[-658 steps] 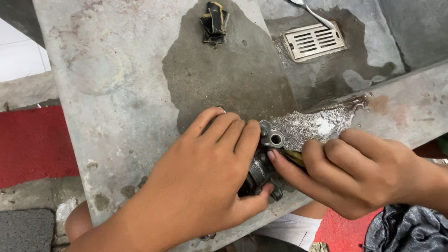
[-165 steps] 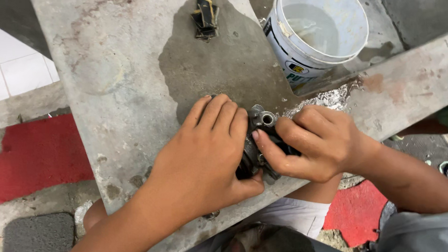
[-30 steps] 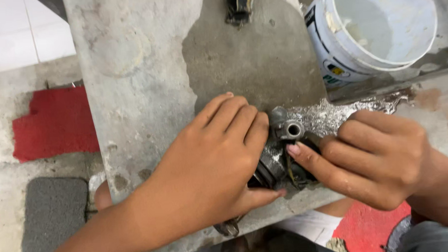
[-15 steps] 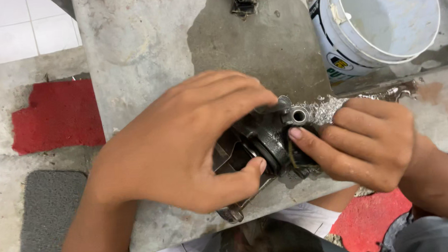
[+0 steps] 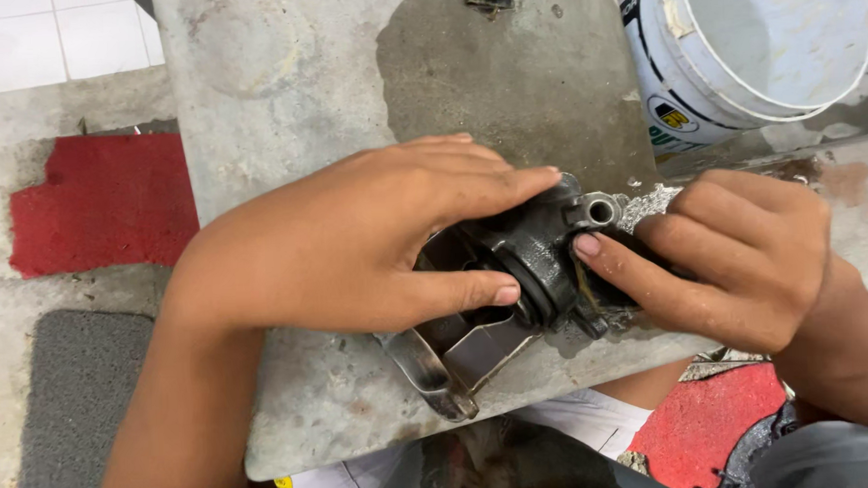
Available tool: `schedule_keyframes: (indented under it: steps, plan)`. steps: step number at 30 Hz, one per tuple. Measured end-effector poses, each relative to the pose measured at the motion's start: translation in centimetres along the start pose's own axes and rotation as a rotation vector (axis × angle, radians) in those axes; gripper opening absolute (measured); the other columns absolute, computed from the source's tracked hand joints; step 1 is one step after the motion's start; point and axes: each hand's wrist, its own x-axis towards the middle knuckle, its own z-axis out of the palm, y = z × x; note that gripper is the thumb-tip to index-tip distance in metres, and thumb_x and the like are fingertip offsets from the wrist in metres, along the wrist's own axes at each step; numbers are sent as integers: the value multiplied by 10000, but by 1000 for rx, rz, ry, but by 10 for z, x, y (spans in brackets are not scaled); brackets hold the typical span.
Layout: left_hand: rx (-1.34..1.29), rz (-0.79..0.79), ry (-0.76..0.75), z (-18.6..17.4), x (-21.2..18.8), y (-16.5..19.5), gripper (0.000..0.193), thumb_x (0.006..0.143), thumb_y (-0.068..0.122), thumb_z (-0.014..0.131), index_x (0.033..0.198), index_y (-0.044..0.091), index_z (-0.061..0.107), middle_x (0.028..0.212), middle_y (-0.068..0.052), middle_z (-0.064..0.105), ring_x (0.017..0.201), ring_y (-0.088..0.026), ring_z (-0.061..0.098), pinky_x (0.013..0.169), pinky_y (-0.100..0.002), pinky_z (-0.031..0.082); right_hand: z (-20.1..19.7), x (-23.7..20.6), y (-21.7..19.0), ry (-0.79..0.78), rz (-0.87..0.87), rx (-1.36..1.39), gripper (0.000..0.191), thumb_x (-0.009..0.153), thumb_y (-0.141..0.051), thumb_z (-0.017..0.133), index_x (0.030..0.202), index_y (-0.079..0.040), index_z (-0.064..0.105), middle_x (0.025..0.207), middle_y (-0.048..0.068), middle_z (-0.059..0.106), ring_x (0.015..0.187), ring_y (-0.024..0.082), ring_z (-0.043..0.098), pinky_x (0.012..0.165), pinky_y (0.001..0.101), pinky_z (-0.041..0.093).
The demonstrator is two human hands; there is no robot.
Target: The person scrubs a motorcycle brake caliper with a black abrasive pad at a wet concrete sink, repeatedly working the metal surfaces and dipping the pad into a bucket of water. They reposition the caliper to clean different sides and continue scrubbing through the clip.
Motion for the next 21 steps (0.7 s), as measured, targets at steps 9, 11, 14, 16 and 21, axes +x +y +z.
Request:
schedule_keyframes:
  steps: [9, 11, 14, 16, 21]
  plan:
    - [515, -244, 108, 15, 5, 44, 839, 941, 554, 682, 1429, -113, 538, 978, -222, 679, 917, -357, 645, 843, -433, 532, 7, -6, 9, 81, 339, -50, 305, 896, 41, 729, 1179, 79, 622, 777, 136, 630, 610, 262, 569, 528, 387, 444]
    - [451, -289, 111, 20, 4, 39, 870, 869, 586, 725, 1360, -113, 562, 884, -222, 681, 816, -366, 659, 733, -440, 529, 12, -5, 9, 102, 386, 22, 280, 940, 74, 705, 1196, 80, 592, 879, 172, 674, 692, 277, 620, 574, 377, 488]
    - [446, -318, 130, 23, 1, 31, 770, 808, 607, 776, 1171, -54, 622, 749, -183, 665, 706, -362, 665, 646, -455, 524, 16, -1, 7, 111, 456, 199, 304, 1004, 96, 629, 1293, 46, 547, 1103, 193, 686, 939, 303, 700, 765, 370, 575]
    - [443, -344, 107, 23, 1, 27, 712, 775, 617, 798, 1063, -16, 648, 706, -157, 662, 683, -352, 666, 637, -459, 520, 17, 4, 5, 96, 529, 365, 376, 1005, 101, 566, 1371, 32, 517, 1240, 203, 657, 1097, 307, 717, 931, 376, 607]
    - [427, -217, 170, 19, 11, 28, 830, 727, 587, 837, 1179, -82, 642, 784, -188, 664, 765, -372, 667, 707, -454, 530, 20, 11, 10, -49, 404, 771, 799, 867, -157, 723, 1514, 63, 310, 1509, 269, 441, 1378, 404, 520, 1136, 448, 441]
